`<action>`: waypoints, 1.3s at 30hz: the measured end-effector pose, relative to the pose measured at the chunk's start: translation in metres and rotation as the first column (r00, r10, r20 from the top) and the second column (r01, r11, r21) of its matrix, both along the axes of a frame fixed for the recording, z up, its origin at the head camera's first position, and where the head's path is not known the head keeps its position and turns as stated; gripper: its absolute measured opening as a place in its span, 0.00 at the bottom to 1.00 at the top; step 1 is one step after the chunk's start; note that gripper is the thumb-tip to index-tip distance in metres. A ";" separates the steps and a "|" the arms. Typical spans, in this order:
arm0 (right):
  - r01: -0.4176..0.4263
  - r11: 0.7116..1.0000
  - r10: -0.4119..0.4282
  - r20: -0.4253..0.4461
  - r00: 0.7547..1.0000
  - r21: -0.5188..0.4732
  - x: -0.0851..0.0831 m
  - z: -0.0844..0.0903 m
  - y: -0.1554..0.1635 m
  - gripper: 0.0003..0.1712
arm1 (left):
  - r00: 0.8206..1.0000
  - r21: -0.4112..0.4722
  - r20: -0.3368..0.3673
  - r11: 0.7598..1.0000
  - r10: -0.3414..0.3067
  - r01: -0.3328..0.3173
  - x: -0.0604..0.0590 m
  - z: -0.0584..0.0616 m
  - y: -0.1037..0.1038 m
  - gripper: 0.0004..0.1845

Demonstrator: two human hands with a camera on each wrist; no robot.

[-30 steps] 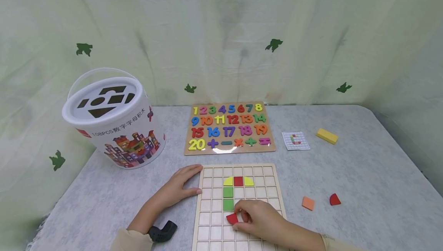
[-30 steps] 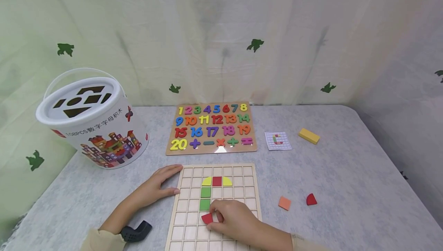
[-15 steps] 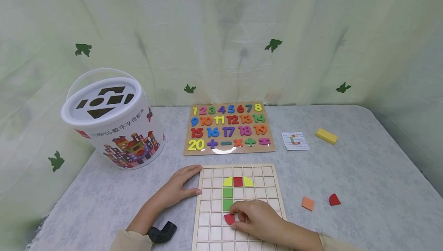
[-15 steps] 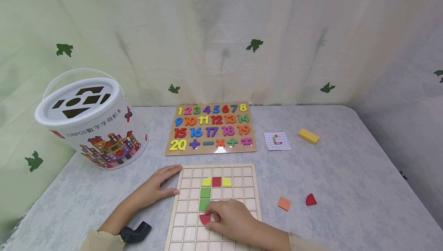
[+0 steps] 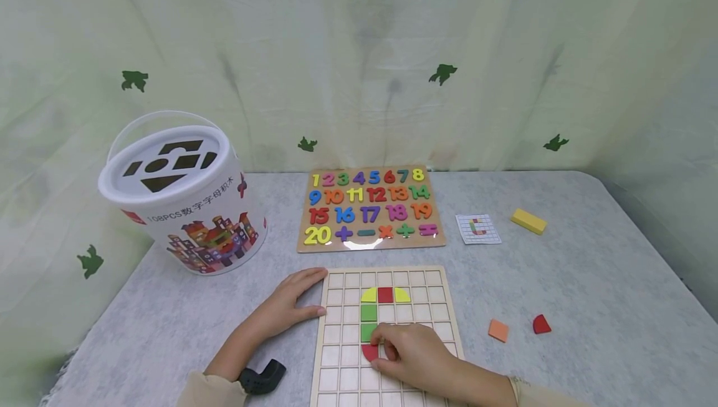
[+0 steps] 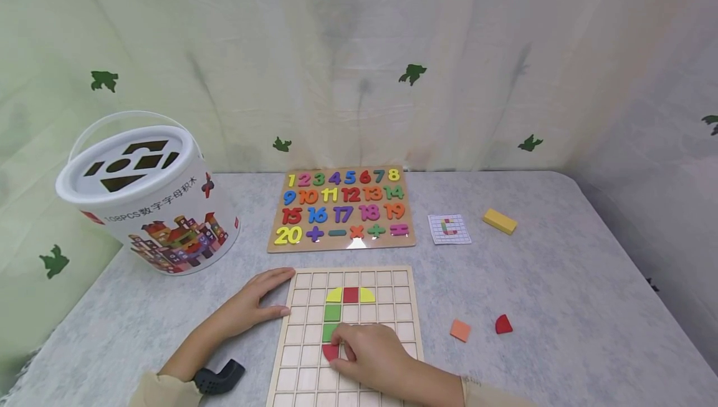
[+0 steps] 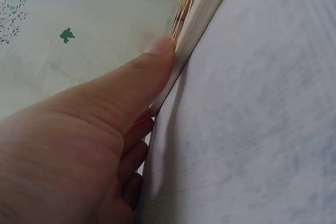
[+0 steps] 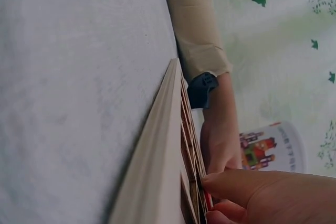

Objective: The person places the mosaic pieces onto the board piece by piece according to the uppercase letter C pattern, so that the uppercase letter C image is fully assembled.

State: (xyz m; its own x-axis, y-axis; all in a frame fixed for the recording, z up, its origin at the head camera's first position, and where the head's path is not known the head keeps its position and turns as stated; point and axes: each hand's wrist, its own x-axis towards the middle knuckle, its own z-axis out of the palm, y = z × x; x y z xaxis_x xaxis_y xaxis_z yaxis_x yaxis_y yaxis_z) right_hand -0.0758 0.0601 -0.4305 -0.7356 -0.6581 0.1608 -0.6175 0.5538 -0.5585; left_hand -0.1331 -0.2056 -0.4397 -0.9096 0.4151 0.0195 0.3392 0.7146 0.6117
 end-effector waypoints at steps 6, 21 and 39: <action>-0.066 0.997 0.068 -0.059 0.996 0.029 -0.001 0.001 0.001 0.14 | 1.000 0.002 -0.004 1.000 -0.003 0.003 0.000 0.000 -0.001 0.36; -0.049 0.999 0.047 0.174 0.984 0.009 0.000 0.020 0.012 0.17 | 1.000 0.012 -0.009 1.000 -0.007 0.007 -0.001 -0.002 -0.001 0.36; 0.302 0.945 -0.311 -0.064 0.948 -0.127 0.011 0.031 0.109 0.29 | 1.000 -0.007 -0.001 1.000 0.010 -0.010 -0.001 -0.001 -0.002 0.36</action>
State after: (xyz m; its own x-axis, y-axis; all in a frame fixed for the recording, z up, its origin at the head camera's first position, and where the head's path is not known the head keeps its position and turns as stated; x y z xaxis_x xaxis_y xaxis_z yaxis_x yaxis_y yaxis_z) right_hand -0.0644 0.1694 -0.3997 -0.8798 -0.3764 0.2902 -0.4744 0.6589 -0.5838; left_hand -0.1336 -0.2072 -0.4412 -0.9138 0.4058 0.0181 0.3327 0.7221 0.6065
